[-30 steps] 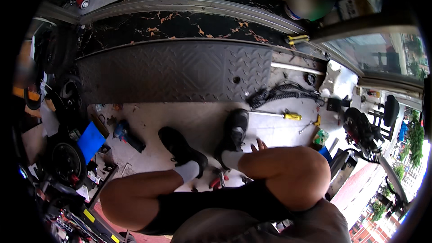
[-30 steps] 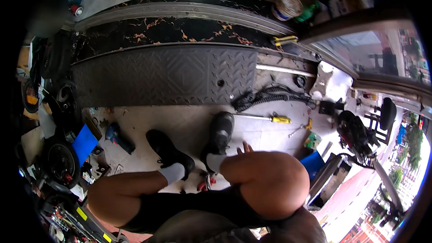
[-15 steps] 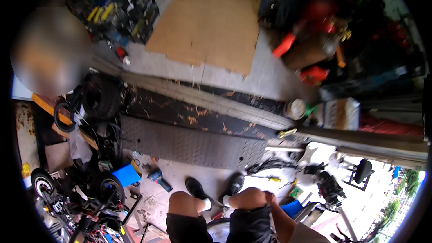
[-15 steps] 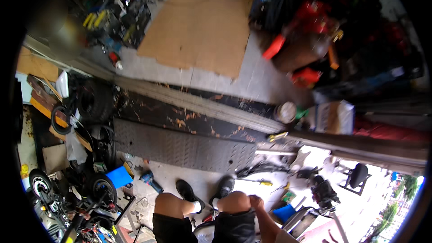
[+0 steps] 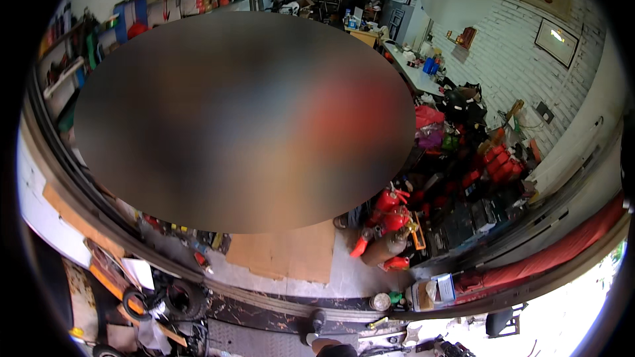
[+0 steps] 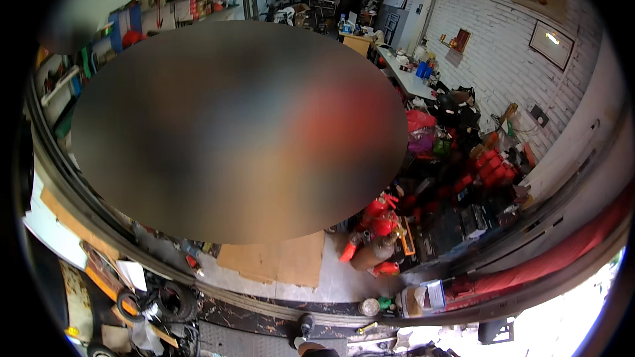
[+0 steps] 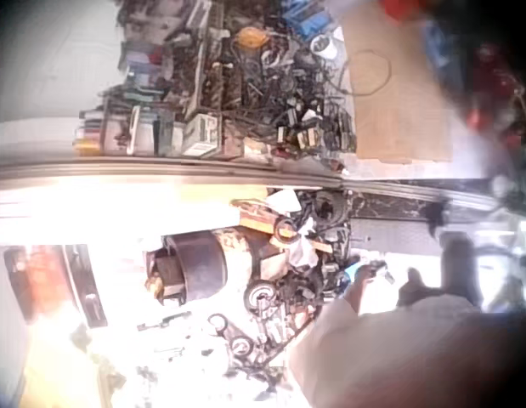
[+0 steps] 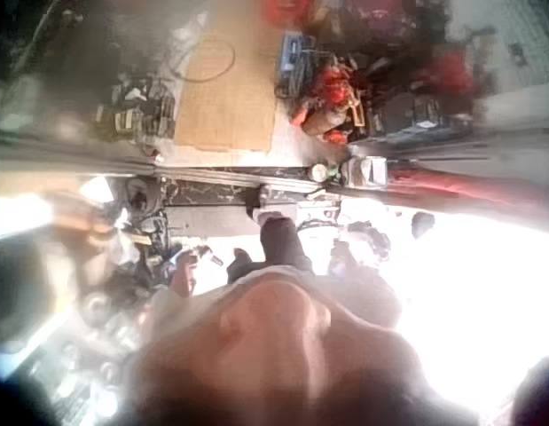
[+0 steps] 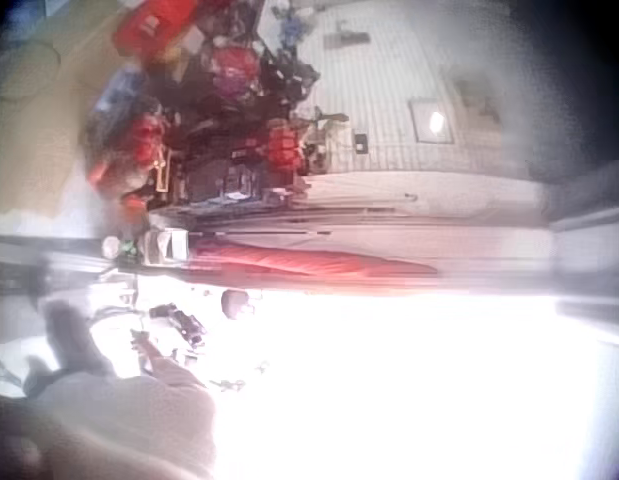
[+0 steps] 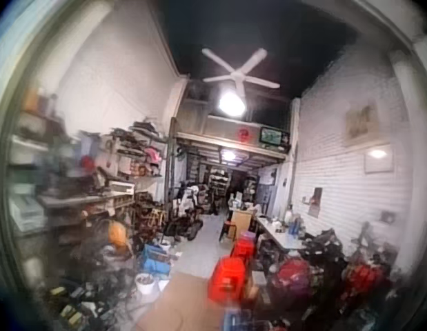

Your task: The person removes the top deck cover from an electric scooter using an impact driver and a screwdriver, then disconnects various electrical wires and connectors from the battery and controller by hand and with a small tool.

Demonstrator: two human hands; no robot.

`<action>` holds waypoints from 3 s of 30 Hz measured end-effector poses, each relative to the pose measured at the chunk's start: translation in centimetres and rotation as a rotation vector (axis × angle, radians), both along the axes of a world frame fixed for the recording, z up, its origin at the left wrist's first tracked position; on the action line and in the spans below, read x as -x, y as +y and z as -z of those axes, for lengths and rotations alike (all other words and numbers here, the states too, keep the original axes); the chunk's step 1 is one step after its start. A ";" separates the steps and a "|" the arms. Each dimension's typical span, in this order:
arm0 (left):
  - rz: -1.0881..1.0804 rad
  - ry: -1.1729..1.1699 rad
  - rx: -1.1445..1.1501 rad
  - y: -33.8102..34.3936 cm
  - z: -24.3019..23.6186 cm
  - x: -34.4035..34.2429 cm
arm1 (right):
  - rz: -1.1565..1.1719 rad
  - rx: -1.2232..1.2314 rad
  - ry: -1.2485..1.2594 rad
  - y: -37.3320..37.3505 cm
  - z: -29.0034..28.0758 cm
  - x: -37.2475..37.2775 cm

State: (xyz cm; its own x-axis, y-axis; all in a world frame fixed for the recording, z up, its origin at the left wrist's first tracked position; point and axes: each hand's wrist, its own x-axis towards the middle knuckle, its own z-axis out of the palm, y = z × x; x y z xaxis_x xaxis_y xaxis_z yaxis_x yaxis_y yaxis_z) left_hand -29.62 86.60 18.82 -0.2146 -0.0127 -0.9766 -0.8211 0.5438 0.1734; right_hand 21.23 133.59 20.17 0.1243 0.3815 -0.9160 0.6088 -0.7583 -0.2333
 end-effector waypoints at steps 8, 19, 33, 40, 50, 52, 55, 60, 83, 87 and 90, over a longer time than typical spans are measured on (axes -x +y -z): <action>0.045 0.055 -0.170 13.4 -11.0 9.1 | -0.001 -0.045 0.077 15.1 -7.8 11.6; -0.145 -0.010 0.228 16.8 -9.4 12.8 | -0.190 -0.087 0.263 38.5 -10.1 32.5; 0.653 0.832 0.465 45.3 -24.7 72.9 | -0.501 0.084 0.055 53.1 -11.5 63.2; 0.459 1.314 0.882 46.7 -33.6 101.9 | -0.597 0.153 0.090 57.9 -8.7 96.2; 0.616 1.288 1.119 39.3 -33.9 119.9 | -1.021 0.008 0.322 54.1 1.1 141.8; 0.797 1.437 1.104 36.8 -32.8 120.4 | -1.052 0.086 0.332 51.4 3.1 149.6; 0.975 1.559 1.155 32.9 -30.2 120.7 | -1.034 0.169 0.444 46.3 8.3 160.7; 1.059 1.529 1.070 34.1 -30.4 122.7 | -1.040 0.134 0.549 35.6 15.2 180.1; 0.908 1.261 0.680 32.6 -31.1 120.7 | -0.187 0.546 0.851 19.9 22.0 197.0; 0.908 1.231 0.795 31.7 -29.8 119.4 | -0.142 0.522 0.831 22.2 21.1 194.0; 0.880 1.263 0.882 32.9 -30.5 120.6 | -0.140 0.614 0.923 23.2 19.7 193.1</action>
